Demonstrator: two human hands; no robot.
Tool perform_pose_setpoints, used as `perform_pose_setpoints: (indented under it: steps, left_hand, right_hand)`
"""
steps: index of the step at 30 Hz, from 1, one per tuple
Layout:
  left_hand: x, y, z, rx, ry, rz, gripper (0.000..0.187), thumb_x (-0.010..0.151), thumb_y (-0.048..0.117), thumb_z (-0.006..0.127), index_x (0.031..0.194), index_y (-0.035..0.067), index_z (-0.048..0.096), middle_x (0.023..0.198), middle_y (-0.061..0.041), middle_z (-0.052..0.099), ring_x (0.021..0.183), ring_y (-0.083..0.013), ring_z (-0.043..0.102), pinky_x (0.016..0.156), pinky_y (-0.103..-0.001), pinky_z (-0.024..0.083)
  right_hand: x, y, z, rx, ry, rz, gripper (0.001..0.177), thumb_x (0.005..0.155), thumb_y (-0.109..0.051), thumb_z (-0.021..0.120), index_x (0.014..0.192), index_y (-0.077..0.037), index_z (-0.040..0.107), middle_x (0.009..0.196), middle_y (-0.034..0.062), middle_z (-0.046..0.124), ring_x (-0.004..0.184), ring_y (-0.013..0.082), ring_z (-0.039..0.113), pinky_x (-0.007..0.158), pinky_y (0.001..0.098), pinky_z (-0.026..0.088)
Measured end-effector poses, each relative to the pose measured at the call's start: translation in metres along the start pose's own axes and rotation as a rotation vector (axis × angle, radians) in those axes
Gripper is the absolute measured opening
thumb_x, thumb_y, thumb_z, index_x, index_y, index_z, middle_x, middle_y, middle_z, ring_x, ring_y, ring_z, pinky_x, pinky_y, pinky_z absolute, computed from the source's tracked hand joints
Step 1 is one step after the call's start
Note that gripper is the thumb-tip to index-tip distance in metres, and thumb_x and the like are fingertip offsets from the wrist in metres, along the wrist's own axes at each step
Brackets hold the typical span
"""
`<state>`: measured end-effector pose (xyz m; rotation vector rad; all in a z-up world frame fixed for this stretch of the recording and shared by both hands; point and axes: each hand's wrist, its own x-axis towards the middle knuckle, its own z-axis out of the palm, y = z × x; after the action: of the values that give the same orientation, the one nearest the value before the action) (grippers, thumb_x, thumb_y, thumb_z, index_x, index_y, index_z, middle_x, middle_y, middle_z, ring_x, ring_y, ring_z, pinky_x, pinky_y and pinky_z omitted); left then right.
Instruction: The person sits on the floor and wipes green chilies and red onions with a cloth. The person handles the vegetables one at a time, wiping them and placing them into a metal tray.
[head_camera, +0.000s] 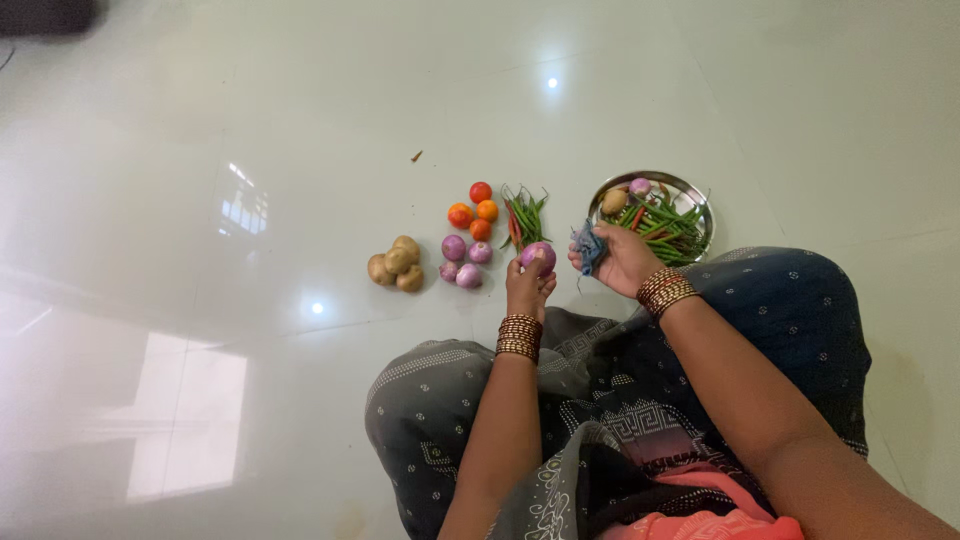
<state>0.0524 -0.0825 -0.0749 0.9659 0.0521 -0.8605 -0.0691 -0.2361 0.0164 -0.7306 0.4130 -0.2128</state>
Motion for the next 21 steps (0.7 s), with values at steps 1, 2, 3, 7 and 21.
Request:
perform_pose_setpoints:
  steps: [1,2,3,7,21]
  left_hand:
    - [-0.001,-0.001,-0.001,0.004,-0.022,0.017,0.048,0.091,0.026,0.071,0.132,0.011,0.051,0.103,-0.010,0.066,0.074,-0.0175,0.066,0.065,-0.030,0.056]
    - [-0.002,0.000,0.000,0.009,-0.047,0.036,0.048,0.091,0.026,0.071,0.132,0.010,0.052,0.103,-0.010,0.066,0.075,-0.0172,0.067,0.065,-0.029,0.056]
    - [-0.003,0.001,0.001,0.027,-0.053,0.025,0.048,0.092,0.027,0.072,0.132,0.009,0.052,0.103,-0.010,0.067,0.075,-0.0168,0.067,0.065,-0.029,0.056]
    - [-0.007,-0.004,-0.007,0.066,-0.057,-0.027,0.046,0.092,0.028,0.073,0.129,0.008,0.054,0.103,-0.011,0.067,0.074,-0.0173,0.068,0.064,-0.029,0.056]
    - [-0.035,-0.029,0.004,-0.017,-0.111,-0.157,0.037,0.095,0.034,0.069,0.121,0.011,0.055,0.103,-0.010,0.063,0.080,-0.0219,0.065,0.066,-0.032,0.054]
  right_hand:
    - [0.002,0.000,0.002,0.014,0.013,0.011,0.025,0.102,-0.014,0.049,0.117,0.006,0.050,0.108,0.0192,0.063,0.099,0.0288,0.066,0.090,0.0435,0.057]
    - [0.004,-0.002,0.004,0.027,0.024,0.018,0.026,0.101,-0.013,0.046,0.117,0.008,0.049,0.108,0.0201,0.064,0.099,0.0293,0.067,0.091,0.0441,0.058]
    - [0.009,-0.003,0.006,0.008,0.060,0.038,0.028,0.100,-0.007,0.044,0.123,0.008,0.048,0.111,0.0188,0.064,0.103,0.0282,0.067,0.095,0.0429,0.056]
    - [0.017,0.002,0.005,-0.152,0.137,0.081,0.039,0.098,0.005,0.042,0.137,0.012,0.041,0.120,0.0169,0.064,0.110,0.0257,0.068,0.102,0.0377,0.051]
    - [0.006,0.012,0.003,-0.922,0.198,-0.404,0.024,0.090,0.002,0.067,0.110,-0.007,0.077,0.093,0.0023,0.075,0.079,0.0100,0.066,0.069,0.0264,0.054]
